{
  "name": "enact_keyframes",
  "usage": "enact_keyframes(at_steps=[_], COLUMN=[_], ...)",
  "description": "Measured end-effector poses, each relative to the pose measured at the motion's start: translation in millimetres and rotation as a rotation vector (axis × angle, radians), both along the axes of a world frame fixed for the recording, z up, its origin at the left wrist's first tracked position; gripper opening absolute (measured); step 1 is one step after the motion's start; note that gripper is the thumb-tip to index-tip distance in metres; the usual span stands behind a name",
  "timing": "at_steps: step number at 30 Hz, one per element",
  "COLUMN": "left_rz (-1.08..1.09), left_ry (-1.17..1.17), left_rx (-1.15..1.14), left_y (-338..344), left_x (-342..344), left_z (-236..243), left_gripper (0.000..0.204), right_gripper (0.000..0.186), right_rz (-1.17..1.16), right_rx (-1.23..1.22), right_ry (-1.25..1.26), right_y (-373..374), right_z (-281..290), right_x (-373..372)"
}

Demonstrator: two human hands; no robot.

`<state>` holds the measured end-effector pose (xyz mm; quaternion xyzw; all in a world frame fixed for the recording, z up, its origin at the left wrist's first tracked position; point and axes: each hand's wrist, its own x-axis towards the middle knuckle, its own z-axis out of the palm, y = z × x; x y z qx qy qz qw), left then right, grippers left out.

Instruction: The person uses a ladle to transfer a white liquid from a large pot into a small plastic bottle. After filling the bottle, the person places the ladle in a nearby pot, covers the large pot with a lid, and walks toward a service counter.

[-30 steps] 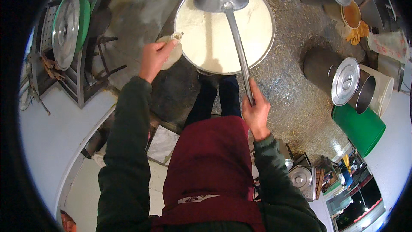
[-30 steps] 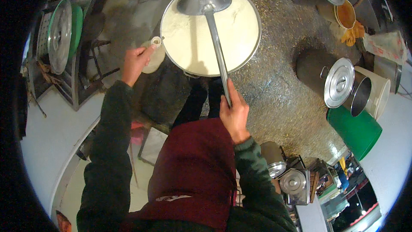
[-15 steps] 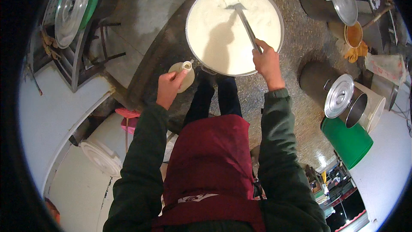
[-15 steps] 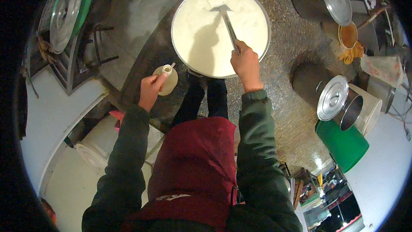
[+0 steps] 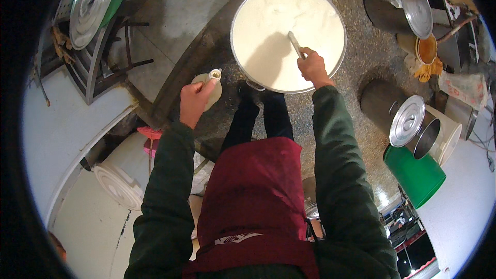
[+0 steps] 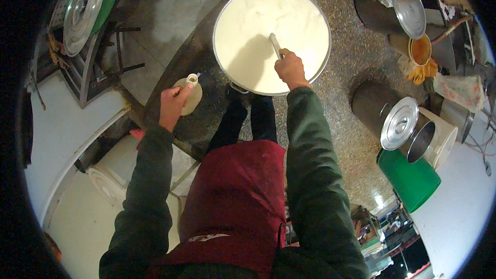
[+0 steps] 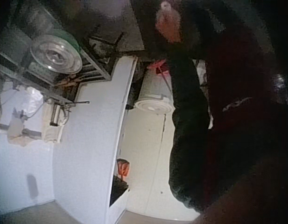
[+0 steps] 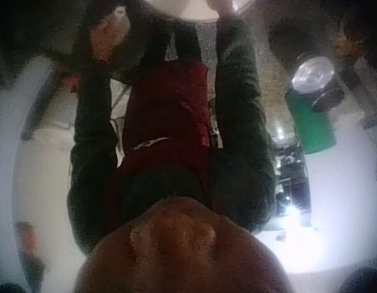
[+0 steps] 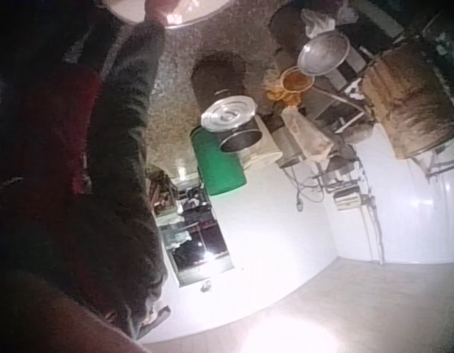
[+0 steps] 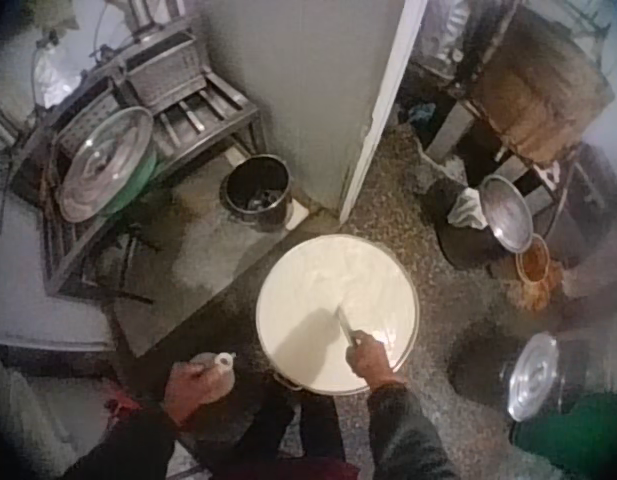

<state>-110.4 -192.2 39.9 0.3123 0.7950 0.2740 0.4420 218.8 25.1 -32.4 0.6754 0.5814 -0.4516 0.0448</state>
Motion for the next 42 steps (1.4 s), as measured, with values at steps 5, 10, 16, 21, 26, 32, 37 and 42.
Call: enact_keyframes(at_steps=[5, 10, 16, 21, 26, 32, 37, 42], left_rz=[-0.109, -0.33, -0.623, -0.857, -1.099, -1.175, -1.081, -0.884], left_ry=[0.01, 0.196, 0.412, 0.514, 0.677, 0.776, 0.834, 0.783], left_rx=[0.051, -0.211, -0.38, -0.421, -0.407, -0.34, -0.244, -0.215], left_y=[33.5, 89.8, 150.7, 182.1, 200.6, 225.3, 247.2, 252.7], left_x=[3.2, 18.7, 59.8, 100.3, 131.5, 133.1, 113.1, 89.9], left_z=[5.6, 8.9, -15.1, -45.2, -61.8, -58.9, -37.1, -11.0], left_gripper=[0.053, 0.064, 0.057, 0.049, 0.036, 0.033, 0.037, 0.044], right_gripper=[0.051, 0.057, 0.059, 0.058, 0.057, 0.061, 0.059, 0.061], right_rz=[0.055, 0.099, -0.147, -0.382, -0.401, -0.341, -0.305, -0.245], right_rx=[0.019, 0.057, 0.048, 0.009, 0.045, 0.161, 0.239, 0.331], right_ry=[0.013, 0.02, 0.237, 0.382, 0.381, 0.327, 0.337, 0.317], right_y=[-35.7, -101.5, -195.5, -255.4, -289.2, -309.3, -311.9, -292.3], right_z=[-20.7, -1.8, 45.3, 82.7, 121.2, 149.0, 160.1, 164.5], right_x=[8.2, 19.4, 40.7, 61.8, 77.4, 89.7, 96.1, 98.5])
